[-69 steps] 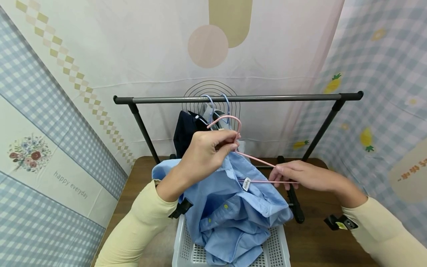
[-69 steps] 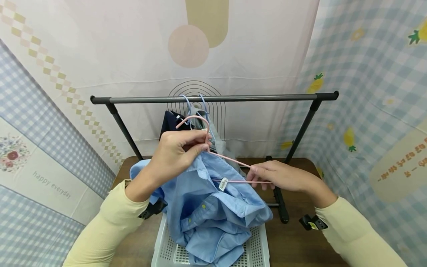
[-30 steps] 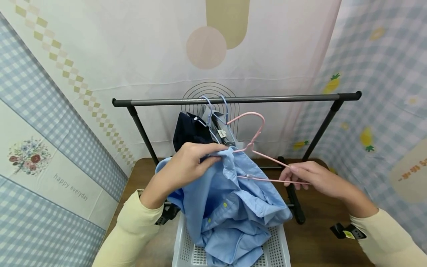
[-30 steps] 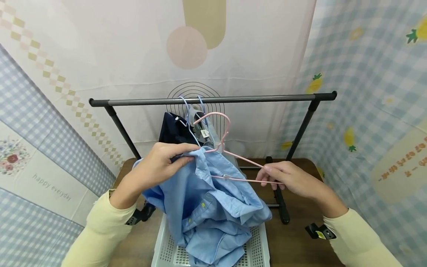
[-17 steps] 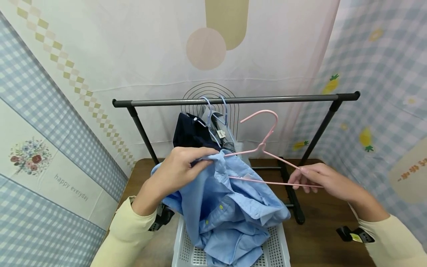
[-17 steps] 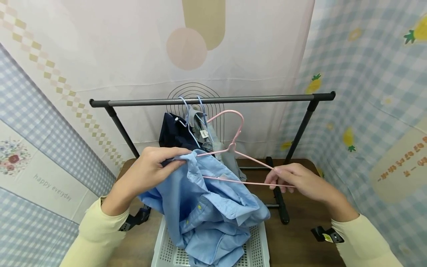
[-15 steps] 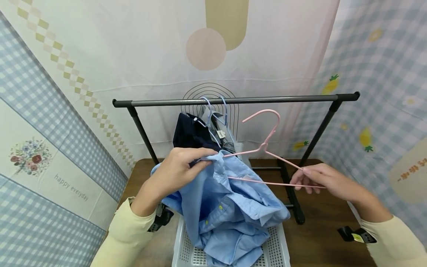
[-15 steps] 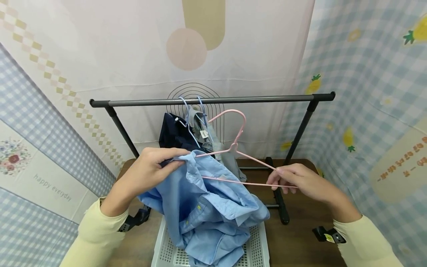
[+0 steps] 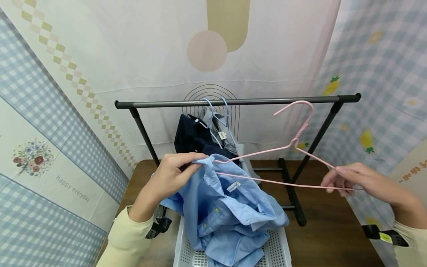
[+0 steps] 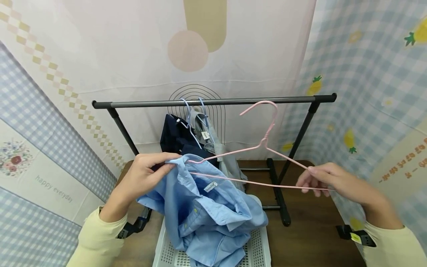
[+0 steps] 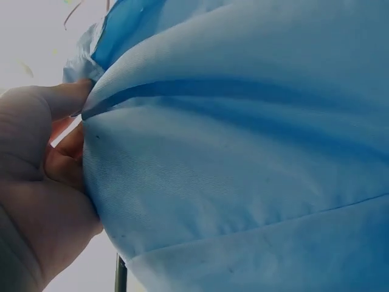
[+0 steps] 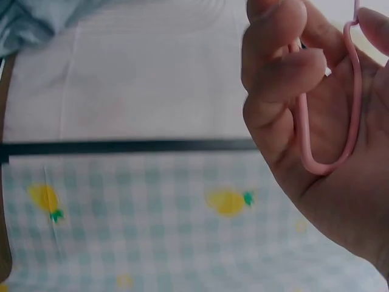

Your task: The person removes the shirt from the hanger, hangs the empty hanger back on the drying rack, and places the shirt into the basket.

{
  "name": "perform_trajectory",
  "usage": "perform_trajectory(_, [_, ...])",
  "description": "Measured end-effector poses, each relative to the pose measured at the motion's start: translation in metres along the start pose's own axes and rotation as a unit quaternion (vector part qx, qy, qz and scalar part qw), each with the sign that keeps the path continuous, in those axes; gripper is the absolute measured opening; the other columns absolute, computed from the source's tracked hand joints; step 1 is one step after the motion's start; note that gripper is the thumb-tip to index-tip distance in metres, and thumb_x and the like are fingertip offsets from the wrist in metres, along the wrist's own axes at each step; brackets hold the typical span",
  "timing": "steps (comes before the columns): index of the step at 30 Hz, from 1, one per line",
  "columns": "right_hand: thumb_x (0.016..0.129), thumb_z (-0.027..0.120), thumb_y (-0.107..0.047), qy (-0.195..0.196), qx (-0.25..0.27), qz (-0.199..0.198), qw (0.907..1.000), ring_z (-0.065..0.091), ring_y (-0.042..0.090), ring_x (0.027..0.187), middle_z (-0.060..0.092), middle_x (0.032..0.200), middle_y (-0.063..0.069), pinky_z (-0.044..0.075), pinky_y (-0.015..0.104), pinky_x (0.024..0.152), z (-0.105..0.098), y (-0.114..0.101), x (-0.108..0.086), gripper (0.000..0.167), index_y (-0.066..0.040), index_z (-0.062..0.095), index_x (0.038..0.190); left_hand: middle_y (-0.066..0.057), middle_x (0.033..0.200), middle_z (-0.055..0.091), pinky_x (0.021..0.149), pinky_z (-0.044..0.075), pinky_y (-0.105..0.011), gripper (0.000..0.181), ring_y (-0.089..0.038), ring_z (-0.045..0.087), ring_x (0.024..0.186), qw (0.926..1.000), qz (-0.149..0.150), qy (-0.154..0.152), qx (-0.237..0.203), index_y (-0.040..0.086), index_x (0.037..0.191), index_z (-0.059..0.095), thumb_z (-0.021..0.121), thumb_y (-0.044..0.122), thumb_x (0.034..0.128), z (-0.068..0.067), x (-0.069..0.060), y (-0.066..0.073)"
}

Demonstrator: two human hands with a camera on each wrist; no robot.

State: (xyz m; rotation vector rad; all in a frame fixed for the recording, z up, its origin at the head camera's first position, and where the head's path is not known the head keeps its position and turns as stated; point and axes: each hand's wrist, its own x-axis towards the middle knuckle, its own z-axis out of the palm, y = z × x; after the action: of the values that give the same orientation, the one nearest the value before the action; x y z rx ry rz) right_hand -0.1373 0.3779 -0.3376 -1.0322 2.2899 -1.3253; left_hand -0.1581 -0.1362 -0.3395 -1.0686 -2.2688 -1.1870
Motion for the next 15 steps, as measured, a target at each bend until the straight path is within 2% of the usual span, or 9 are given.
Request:
perform_trajectory(6, [0.11,0.012,0.004,-0.001,-0.026,0.056,0.9981,0.058,0.019,0.062,0.072,0.092,0.002,0.048,0.031,0.048,-0.023,0.002,-0.032,0.06,-0.002,0.071,0.119,0.001,0.109,0.078,0.076,0.056,-0.02,0.023,-0.009,0.069,0.089,0.9998,-0.001,0.017,-0.007,0.014,0.115,0.079,0.069,0.004,0.0977,0.002,0.002,0.0])
perform_trajectory(9, [0.112,0.009,0.0,-0.004,-0.017,0.085,0.9962,0.059,0.022,0.063,0.072,0.093,0.004,0.048,0.033,0.048,-0.033,0.006,-0.043,0.062,-0.002,0.07,0.121,0.0,0.107,0.079,0.073,0.055,-0.019,0.023,-0.009,0.068,0.085,0.9995,-0.002,0.029,-0.007,0.013,0.114,0.079,0.07,0.002,0.0967,0.002,0.002,0.001])
perform_trajectory(13, [0.112,0.004,-0.004,-0.006,-0.016,0.096,0.9952,0.057,0.023,0.063,0.072,0.093,0.003,0.046,0.034,0.047,-0.047,0.012,-0.056,0.067,-0.01,0.07,0.124,-0.001,0.107,0.079,0.072,0.054,-0.019,0.023,-0.009,0.067,0.084,0.9995,-0.003,0.03,-0.009,0.012,0.114,0.079,0.069,0.0,0.0965,0.002,0.003,0.001])
perform_trajectory(15, [0.112,0.002,-0.007,-0.006,-0.016,0.105,0.9943,0.056,0.023,0.064,0.072,0.095,0.001,0.043,0.034,0.046,-0.054,0.015,-0.063,0.07,-0.019,0.07,0.126,0.0,0.108,0.079,0.075,0.055,-0.019,0.024,-0.009,0.069,0.087,0.9996,-0.002,0.026,-0.01,0.013,0.114,0.079,0.069,0.001,0.0969,0.002,0.004,0.002])
